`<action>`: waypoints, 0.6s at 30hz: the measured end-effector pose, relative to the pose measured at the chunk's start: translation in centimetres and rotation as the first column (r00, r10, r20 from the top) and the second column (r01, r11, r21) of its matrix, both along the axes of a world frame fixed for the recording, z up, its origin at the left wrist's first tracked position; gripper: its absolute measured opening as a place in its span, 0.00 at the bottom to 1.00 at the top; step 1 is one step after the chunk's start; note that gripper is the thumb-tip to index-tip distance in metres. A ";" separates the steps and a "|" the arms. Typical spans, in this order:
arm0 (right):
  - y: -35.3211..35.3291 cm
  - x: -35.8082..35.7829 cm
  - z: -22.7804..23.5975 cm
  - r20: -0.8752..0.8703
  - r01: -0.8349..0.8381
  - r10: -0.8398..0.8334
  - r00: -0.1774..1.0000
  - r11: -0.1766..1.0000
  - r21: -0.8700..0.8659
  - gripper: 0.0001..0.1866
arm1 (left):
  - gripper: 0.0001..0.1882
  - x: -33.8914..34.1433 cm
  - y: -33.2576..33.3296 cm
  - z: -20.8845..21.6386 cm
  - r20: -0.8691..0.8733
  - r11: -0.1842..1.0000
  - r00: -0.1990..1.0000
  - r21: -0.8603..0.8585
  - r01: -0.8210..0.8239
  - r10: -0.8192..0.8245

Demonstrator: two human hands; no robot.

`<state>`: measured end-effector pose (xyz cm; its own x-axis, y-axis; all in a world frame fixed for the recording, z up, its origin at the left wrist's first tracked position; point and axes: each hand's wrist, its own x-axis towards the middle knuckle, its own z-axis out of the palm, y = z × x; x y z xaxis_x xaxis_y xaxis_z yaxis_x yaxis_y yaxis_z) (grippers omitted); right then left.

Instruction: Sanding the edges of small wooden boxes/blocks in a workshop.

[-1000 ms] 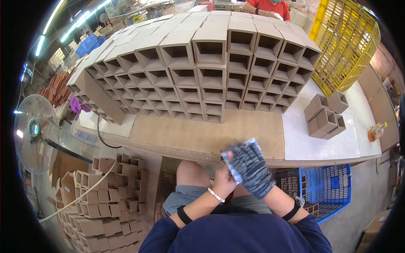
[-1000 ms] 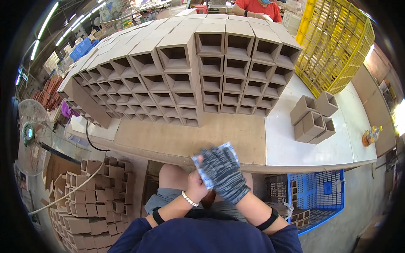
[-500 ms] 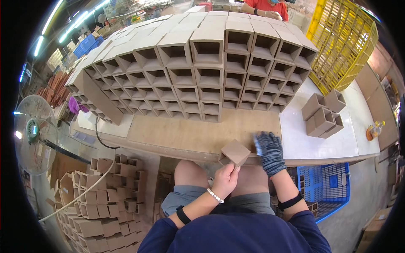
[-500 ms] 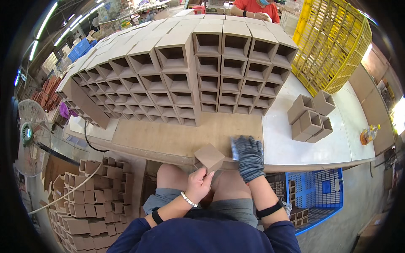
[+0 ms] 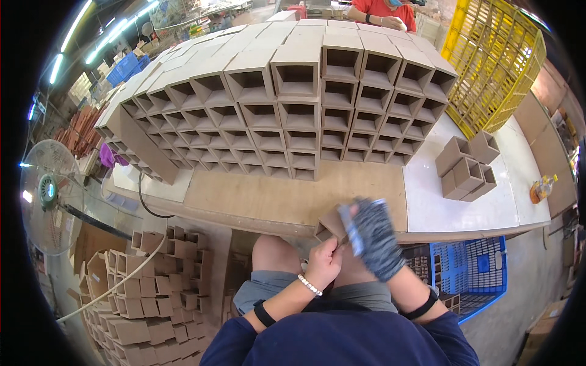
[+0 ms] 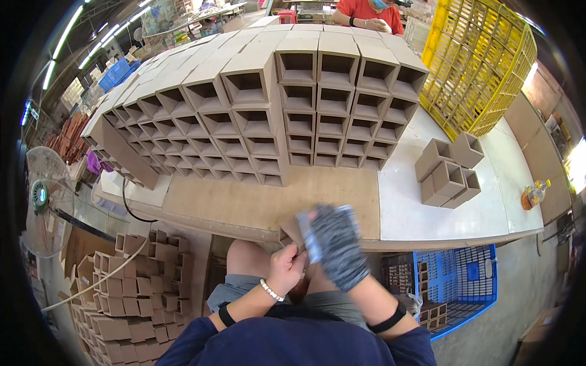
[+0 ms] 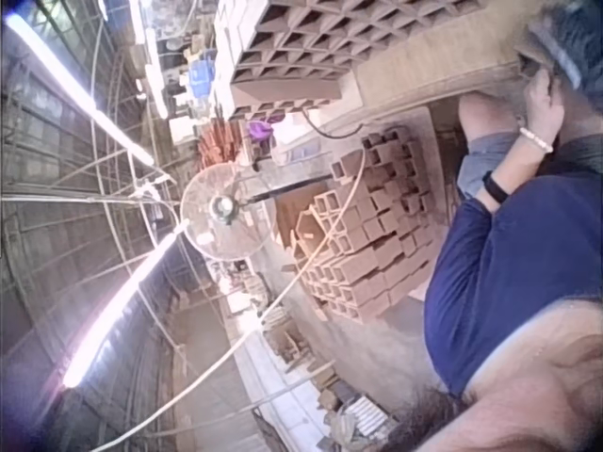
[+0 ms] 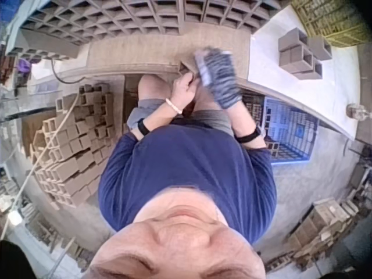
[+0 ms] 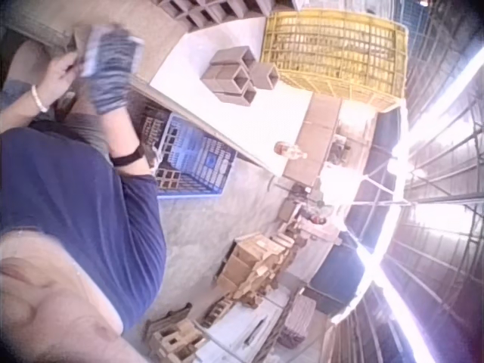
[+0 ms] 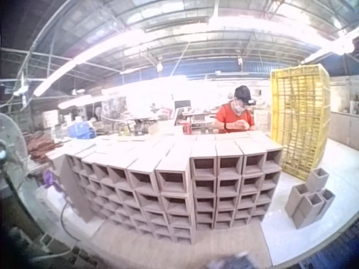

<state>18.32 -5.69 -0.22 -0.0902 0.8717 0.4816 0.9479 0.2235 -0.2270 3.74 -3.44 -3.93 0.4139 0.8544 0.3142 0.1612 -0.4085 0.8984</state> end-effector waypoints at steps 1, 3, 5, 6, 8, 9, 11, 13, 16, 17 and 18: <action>0.0 -1.2 0.2 -0.001 -0.001 0.001 1.000 1.000 0.001 0.22 | 0.15 0.3 0.0 -0.6 0.131 1.000 0.991 0.024 0.000 -0.003; 0.0 -2.7 0.4 0.049 -0.158 0.161 0.986 0.985 -0.068 0.21 | 0.15 0.1 0.1 -1.4 0.258 0.999 0.966 0.047 -0.006 -0.006; 0.8 1.4 -1.7 -0.125 -0.010 0.001 0.992 0.997 -0.078 0.21 | 0.09 -0.3 0.4 0.7 -0.034 0.999 0.999 -0.052 0.017 -0.018; 1.2 3.5 -3.3 0.229 0.221 -0.188 0.955 0.966 -0.133 0.22 | 0.05 -0.7 0.4 0.9 -0.155 0.973 0.979 -0.211 0.095 -0.129; 0.9 5.8 -3.2 0.212 0.381 -0.352 0.911 0.917 -0.114 0.22 | 0.10 -0.8 0.3 -0.1 0.112 0.933 0.985 -0.323 0.160 -0.130; 1.4 6.9 -3.1 0.084 0.396 -0.387 0.918 0.883 -0.254 0.27 | 0.16 -0.7 0.4 -0.5 0.374 0.875 0.921 -0.405 0.265 -0.106; -0.1 5.3 0.1 -0.297 0.368 -0.376 0.878 0.926 -0.082 0.35 | 0.17 -1.1 1.2 1.2 0.440 0.796 0.896 -0.520 0.309 -0.060; 0.0 4.8 1.0 -0.421 0.364 -0.365 0.830 0.927 -0.088 0.37 | 0.19 -1.3 1.5 1.5 0.496 0.705 0.868 -0.614 0.355 -0.006; 0.0 3.1 3.0 -0.346 0.305 -0.254 0.903 0.947 0.100 0.39 | 0.18 -1.1 1.4 1.0 0.463 0.840 0.885 -0.459 0.290 -0.053; -0.2 2.2 3.6 -0.116 0.206 -0.181 0.977 0.943 0.263 0.38 | 0.18 -1.0 1.3 1.4 0.462 0.838 0.885 -0.462 0.292 -0.054; -0.2 1.2 4.0 -0.055 0.094 -0.083 0.995 0.965 0.244 0.33 | 0.17 -0.9 1.3 1.9 0.282 0.931 0.953 -0.308 0.196 -0.107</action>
